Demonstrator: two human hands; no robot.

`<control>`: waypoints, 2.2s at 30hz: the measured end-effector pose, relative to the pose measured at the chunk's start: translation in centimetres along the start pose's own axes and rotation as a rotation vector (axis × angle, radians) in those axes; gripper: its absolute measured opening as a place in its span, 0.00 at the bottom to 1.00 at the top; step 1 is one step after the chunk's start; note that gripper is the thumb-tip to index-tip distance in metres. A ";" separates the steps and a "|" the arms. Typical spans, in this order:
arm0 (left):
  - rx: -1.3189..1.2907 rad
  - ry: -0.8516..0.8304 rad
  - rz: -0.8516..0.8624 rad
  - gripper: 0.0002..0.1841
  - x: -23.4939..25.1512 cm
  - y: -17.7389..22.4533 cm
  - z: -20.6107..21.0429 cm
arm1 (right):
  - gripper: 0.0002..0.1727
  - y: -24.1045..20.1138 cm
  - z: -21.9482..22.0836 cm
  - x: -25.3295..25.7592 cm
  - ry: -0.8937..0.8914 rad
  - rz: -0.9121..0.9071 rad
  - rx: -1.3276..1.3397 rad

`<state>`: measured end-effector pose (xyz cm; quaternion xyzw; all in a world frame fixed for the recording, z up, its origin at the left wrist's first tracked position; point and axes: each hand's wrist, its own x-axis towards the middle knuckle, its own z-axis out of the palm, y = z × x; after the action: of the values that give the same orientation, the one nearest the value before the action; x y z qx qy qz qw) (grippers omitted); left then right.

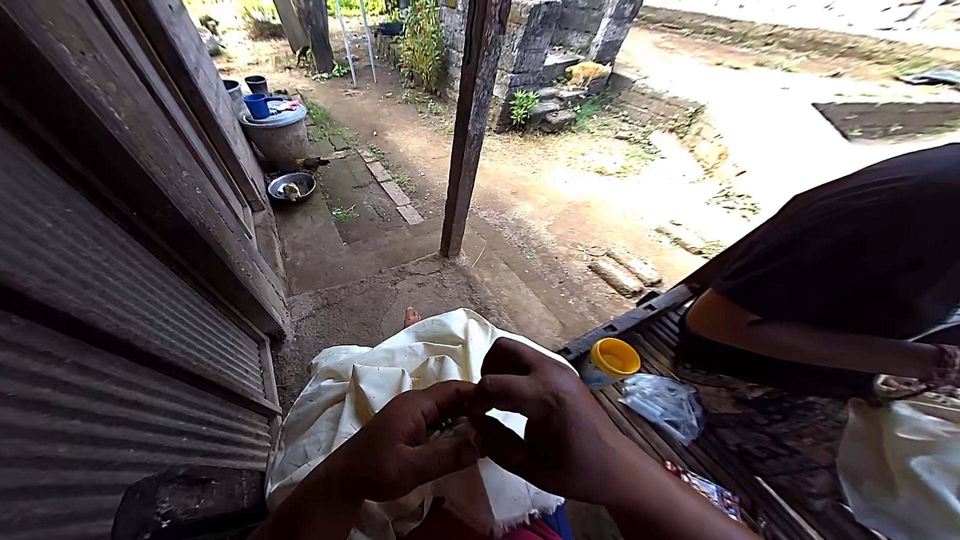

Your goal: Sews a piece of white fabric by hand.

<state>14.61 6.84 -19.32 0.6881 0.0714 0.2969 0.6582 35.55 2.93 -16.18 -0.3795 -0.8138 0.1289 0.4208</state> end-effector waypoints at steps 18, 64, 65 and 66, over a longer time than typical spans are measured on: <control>-0.220 0.074 -0.123 0.04 -0.5 -1.5 0.0 | 0.07 2.7 0.4 -0.9 -0.073 -0.058 0.167; 0.798 0.630 0.186 0.06 -1.2 -2.2 0.9 | 0.08 2.4 1.1 -0.4 -0.259 -0.089 -0.108; 0.792 0.618 0.184 0.07 -1.3 -2.3 1.0 | 0.09 2.2 1.0 -0.3 -0.265 -0.155 -0.058; 0.784 0.592 0.183 0.08 -1.4 -2.4 1.1 | 0.09 2.0 1.0 -0.3 -0.241 -0.179 -0.041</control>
<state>14.73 5.51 -21.98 0.7735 0.3008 0.4866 0.2726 35.84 4.16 -18.02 -0.2956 -0.8914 0.1189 0.3222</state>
